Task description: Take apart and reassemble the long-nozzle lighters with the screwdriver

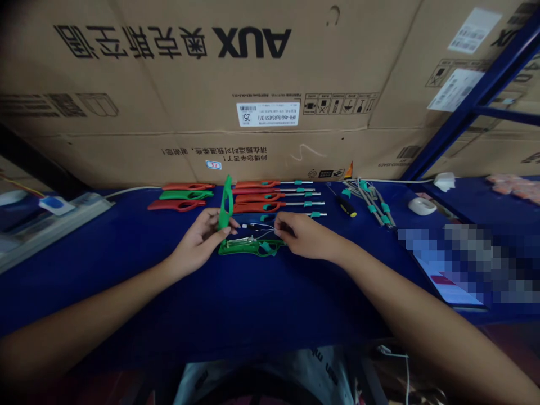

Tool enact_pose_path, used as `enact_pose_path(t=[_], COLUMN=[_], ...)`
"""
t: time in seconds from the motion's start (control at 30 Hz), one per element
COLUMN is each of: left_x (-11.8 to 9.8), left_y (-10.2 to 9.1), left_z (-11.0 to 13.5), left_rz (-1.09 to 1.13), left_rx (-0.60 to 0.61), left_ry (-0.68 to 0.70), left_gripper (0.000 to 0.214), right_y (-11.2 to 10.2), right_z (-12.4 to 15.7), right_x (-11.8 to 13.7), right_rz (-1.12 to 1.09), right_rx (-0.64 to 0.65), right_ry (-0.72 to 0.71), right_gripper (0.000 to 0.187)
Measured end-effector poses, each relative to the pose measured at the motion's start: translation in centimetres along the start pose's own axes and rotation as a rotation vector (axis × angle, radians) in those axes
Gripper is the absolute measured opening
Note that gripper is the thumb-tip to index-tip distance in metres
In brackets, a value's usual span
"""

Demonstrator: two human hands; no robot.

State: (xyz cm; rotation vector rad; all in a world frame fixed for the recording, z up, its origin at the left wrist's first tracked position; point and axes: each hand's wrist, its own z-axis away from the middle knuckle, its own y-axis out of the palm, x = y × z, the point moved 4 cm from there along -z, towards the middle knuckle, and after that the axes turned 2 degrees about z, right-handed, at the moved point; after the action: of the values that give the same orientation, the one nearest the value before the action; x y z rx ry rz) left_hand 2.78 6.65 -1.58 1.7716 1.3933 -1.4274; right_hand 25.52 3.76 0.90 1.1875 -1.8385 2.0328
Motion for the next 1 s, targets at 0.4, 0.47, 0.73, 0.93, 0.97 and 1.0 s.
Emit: enact_pose_path(t=[0.4, 0.47, 0.73, 0.93, 0.97, 1.0], left_x=[-1.9, -1.9, -0.4, -1.3, -1.6, -1.8], left_y=[0.2, 0.6, 0.3, -0.9, -1.1, -1.3], left_z=[0.9, 0.9, 0.5, 0.0, -0.1, -0.2], left_rz=[-0.359, -0.454, -0.533, -0.596, -0.599, -0.603], left_rx=[0.094, 0.140, 0.147, 0.138, 0.143, 0.160], left_ry=[0.133, 0.180, 0.181, 0.190, 0.183, 0.171], left_gripper=[0.019, 0.033, 0.014, 0.014, 0.015, 0.016], right_y=[1.0, 0.8, 0.2, -0.4, -0.5, -0.6], right_z=[0.1, 0.2, 0.5, 0.4, 0.4, 0.4], right_x=[2.1, 2.3, 2.8, 2.6, 2.5, 2.4], right_rz=[0.125, 0.116, 0.112, 0.064, 0.048, 0.034], right_rx=[-0.097, -0.121, -0.088, -0.077, -0.084, -0.092], right_ry=[-0.142, -0.164, -0.190, -0.219, -0.213, -0.209], right_gripper=[0.018, 0.020, 0.024, 0.027, 0.027, 0.027])
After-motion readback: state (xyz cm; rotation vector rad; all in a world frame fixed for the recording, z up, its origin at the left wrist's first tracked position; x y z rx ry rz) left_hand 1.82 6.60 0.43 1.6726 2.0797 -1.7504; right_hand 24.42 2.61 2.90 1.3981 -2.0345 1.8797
